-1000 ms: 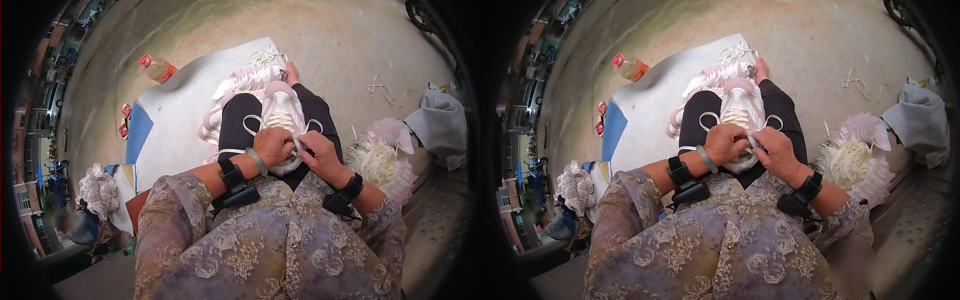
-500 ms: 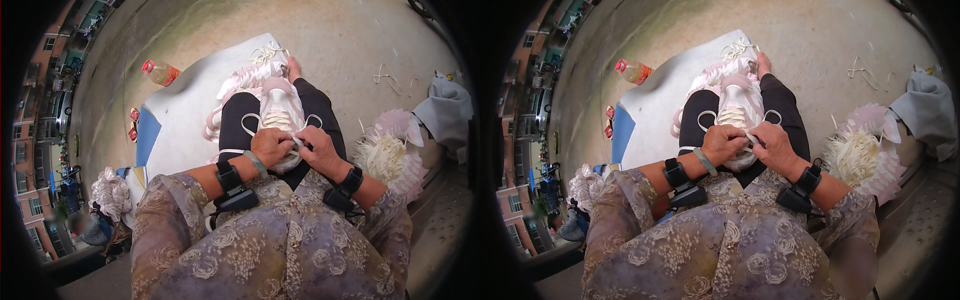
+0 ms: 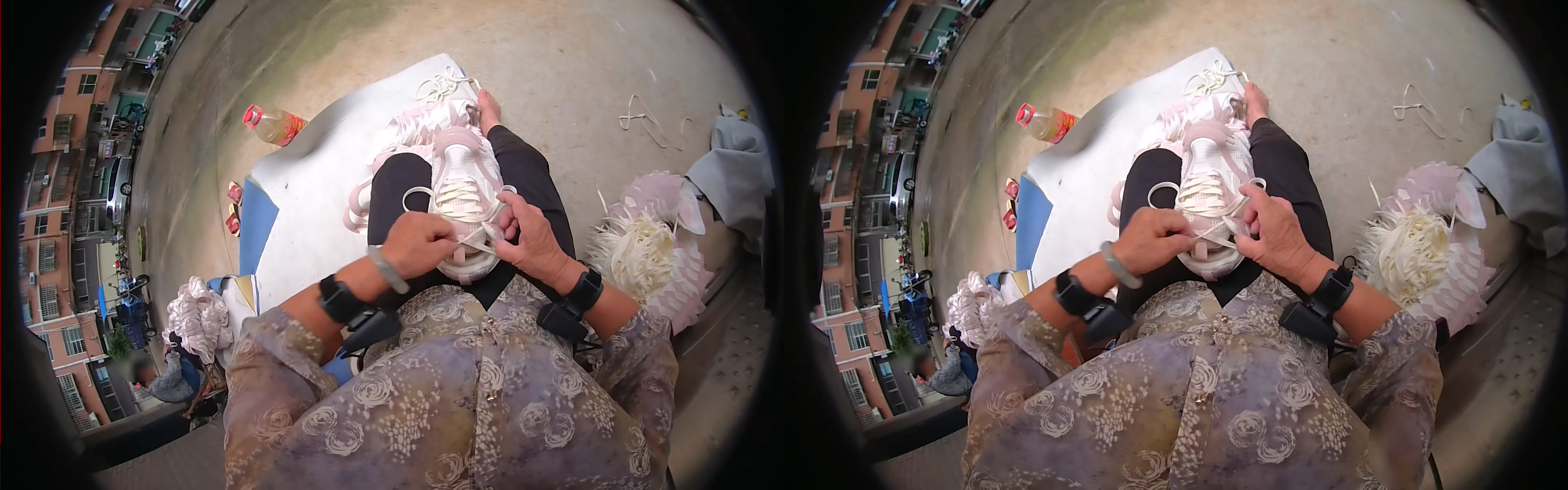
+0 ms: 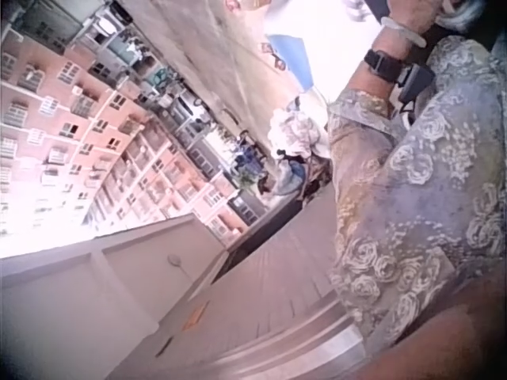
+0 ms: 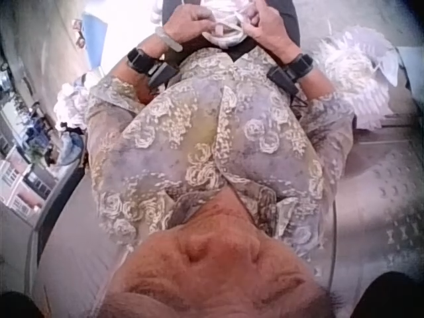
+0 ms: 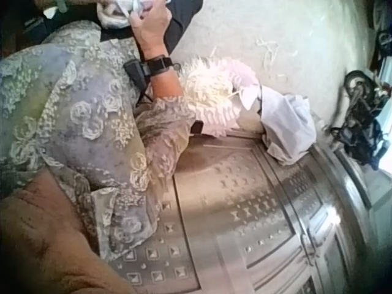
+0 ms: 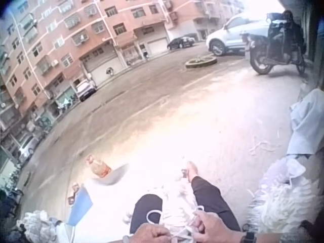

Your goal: Lacing and tying shoelaces on a pair of white sneakers.

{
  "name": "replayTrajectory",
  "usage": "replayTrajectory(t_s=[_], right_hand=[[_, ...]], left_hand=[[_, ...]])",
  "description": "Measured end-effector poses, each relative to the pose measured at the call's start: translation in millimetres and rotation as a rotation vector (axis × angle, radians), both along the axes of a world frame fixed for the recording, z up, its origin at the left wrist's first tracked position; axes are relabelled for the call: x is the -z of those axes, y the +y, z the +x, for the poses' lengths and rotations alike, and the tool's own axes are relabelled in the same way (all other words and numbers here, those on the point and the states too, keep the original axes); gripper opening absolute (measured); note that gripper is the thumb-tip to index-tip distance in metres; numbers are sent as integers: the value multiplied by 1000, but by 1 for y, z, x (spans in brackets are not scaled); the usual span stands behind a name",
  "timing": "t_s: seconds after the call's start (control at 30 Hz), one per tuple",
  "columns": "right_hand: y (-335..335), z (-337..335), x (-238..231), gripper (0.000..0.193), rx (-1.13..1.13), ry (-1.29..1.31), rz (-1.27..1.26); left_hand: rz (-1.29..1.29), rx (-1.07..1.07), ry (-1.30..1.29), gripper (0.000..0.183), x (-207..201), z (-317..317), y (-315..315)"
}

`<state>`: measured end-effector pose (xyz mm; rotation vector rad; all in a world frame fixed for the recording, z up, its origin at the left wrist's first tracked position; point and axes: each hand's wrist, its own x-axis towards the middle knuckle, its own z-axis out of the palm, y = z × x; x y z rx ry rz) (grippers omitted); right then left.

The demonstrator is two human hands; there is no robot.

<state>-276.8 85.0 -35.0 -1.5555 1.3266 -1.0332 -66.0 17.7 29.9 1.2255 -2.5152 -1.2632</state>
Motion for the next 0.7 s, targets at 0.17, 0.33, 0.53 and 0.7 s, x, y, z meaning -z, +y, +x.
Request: replayTrajectory(t_s=[0.17,0.33,0.53,0.7], right_hand=[[0,-1,-1,63,-19,5,117],[0,3,2,66,-1,-18,150],[0,4,1,67,0,27,168],[-6,6,-14,57,-36,-79,284]], left_hand=[[16,-151,-48,9,-11,96,-2],[283,-406,-27,5,11,135,20],[383,-421,17,5,28,137,22],[538,-546,225,13,34,152,27]])
